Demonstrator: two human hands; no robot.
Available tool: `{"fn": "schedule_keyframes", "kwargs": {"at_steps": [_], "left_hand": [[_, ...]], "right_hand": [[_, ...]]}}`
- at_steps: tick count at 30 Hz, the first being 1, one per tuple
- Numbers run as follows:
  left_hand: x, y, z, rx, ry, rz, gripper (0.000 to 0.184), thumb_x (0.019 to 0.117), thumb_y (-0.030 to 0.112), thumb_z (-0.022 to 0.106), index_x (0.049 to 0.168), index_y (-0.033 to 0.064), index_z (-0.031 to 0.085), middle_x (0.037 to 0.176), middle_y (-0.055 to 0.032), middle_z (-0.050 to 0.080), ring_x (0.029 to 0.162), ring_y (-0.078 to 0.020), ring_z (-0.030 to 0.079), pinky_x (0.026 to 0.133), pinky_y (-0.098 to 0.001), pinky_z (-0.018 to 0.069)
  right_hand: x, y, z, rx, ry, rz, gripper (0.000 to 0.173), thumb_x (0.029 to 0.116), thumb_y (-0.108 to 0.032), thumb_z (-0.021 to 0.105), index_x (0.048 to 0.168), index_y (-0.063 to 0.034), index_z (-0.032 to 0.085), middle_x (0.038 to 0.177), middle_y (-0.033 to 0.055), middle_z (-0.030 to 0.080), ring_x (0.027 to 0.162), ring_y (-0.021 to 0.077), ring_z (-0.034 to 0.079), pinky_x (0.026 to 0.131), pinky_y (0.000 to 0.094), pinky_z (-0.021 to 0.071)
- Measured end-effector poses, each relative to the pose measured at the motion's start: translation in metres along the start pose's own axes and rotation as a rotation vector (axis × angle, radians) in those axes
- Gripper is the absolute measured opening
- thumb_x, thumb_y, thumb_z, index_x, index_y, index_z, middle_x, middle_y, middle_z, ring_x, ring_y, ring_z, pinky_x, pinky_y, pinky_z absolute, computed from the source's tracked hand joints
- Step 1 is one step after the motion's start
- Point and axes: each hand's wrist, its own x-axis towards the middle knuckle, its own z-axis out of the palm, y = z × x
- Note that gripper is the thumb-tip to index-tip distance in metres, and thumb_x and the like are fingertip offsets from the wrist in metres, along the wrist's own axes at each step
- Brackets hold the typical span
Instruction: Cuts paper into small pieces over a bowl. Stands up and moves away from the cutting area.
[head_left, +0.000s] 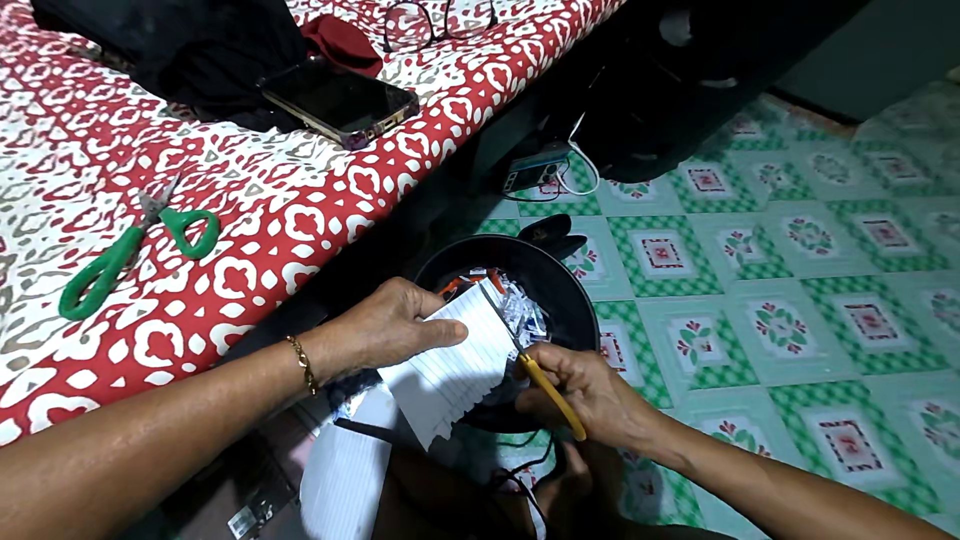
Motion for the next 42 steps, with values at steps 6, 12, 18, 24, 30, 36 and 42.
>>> {"fn": "schedule_keyframes", "kwargs": {"at_steps": [6, 12, 18, 24, 30, 36, 42], "left_hand": [[-0.001, 0.001, -0.001, 0.035, -0.052, -0.018, 0.023, 0.097, 0.007, 0.067, 0.074, 0.0099, 0.069, 0.06, 0.0088, 0.061, 0.053, 0.006, 0.054, 0.05, -0.0111, 0.0426], [-0.001, 0.004, -0.002, 0.064, -0.061, -0.046, 0.026, 0.0978, 0.009, 0.067, 0.071, 0.0093, 0.067, 0.057, 0.0083, 0.058, 0.05, 0.0051, 0.05, 0.048, -0.0115, 0.039], [-0.001, 0.003, 0.001, -0.032, 0.14, 0.017, 0.016, 0.0975, 0.008, 0.067, 0.082, 0.0048, 0.069, 0.064, 0.0011, 0.067, 0.054, 0.0, 0.061, 0.052, -0.0146, 0.05], [0.001, -0.001, 0.0, -0.039, 0.267, 0.104, 0.017, 0.0973, 0.009, 0.067, 0.081, 0.0066, 0.07, 0.064, 0.0012, 0.067, 0.052, -0.0003, 0.061, 0.048, -0.015, 0.0493], [0.0, -0.002, 0.003, -0.056, 0.236, 0.108, 0.014, 0.0966, 0.006, 0.067, 0.083, 0.0058, 0.071, 0.064, 0.0013, 0.068, 0.053, 0.0, 0.061, 0.05, -0.0145, 0.0501], [-0.001, -0.001, 0.002, -0.048, 0.205, 0.104, 0.014, 0.0965, 0.007, 0.068, 0.083, 0.0059, 0.071, 0.064, 0.0019, 0.067, 0.052, 0.0009, 0.06, 0.05, -0.0137, 0.0492], [-0.001, 0.0, 0.002, -0.028, 0.205, 0.074, 0.015, 0.0972, 0.009, 0.067, 0.083, 0.0063, 0.071, 0.064, 0.0018, 0.067, 0.052, 0.0003, 0.06, 0.05, -0.0145, 0.0493]], "right_hand": [[-0.002, 0.0, 0.001, -0.016, -0.009, -0.032, 0.029, 0.0907, -0.029, 0.071, 0.097, -0.0008, 0.066, 0.065, -0.01, 0.055, 0.056, -0.0091, 0.051, 0.054, 0.009, 0.0436], [-0.004, 0.0, 0.0, 0.088, 0.012, -0.03, 0.015, 0.0891, -0.018, 0.074, 0.09, -0.006, 0.065, 0.063, -0.0135, 0.057, 0.052, -0.0096, 0.053, 0.05, 0.0091, 0.0461], [-0.002, 0.002, -0.023, 0.067, -0.106, 0.109, 0.02, 0.0911, -0.027, 0.069, 0.101, -0.0113, 0.062, 0.066, -0.0182, 0.054, 0.057, -0.0102, 0.053, 0.054, 0.0098, 0.0451], [-0.008, 0.002, -0.028, 0.051, -0.168, 0.102, 0.024, 0.0879, -0.026, 0.071, 0.102, -0.0092, 0.063, 0.066, -0.0182, 0.053, 0.058, -0.0122, 0.05, 0.054, 0.0079, 0.0418], [-0.003, -0.003, -0.021, 0.022, -0.115, 0.088, 0.028, 0.0879, -0.03, 0.073, 0.103, -0.0082, 0.064, 0.067, -0.0179, 0.053, 0.059, -0.0123, 0.05, 0.056, 0.0081, 0.0416], [0.0, -0.002, -0.017, 0.037, -0.099, 0.056, 0.027, 0.0884, -0.03, 0.072, 0.102, -0.0087, 0.064, 0.067, -0.0184, 0.054, 0.059, -0.0123, 0.051, 0.056, 0.0078, 0.0429], [-0.003, 0.0, -0.018, 0.033, -0.079, 0.043, 0.025, 0.0879, -0.027, 0.072, 0.102, -0.0083, 0.064, 0.065, -0.018, 0.053, 0.057, -0.0125, 0.05, 0.054, 0.0073, 0.0414]]}}
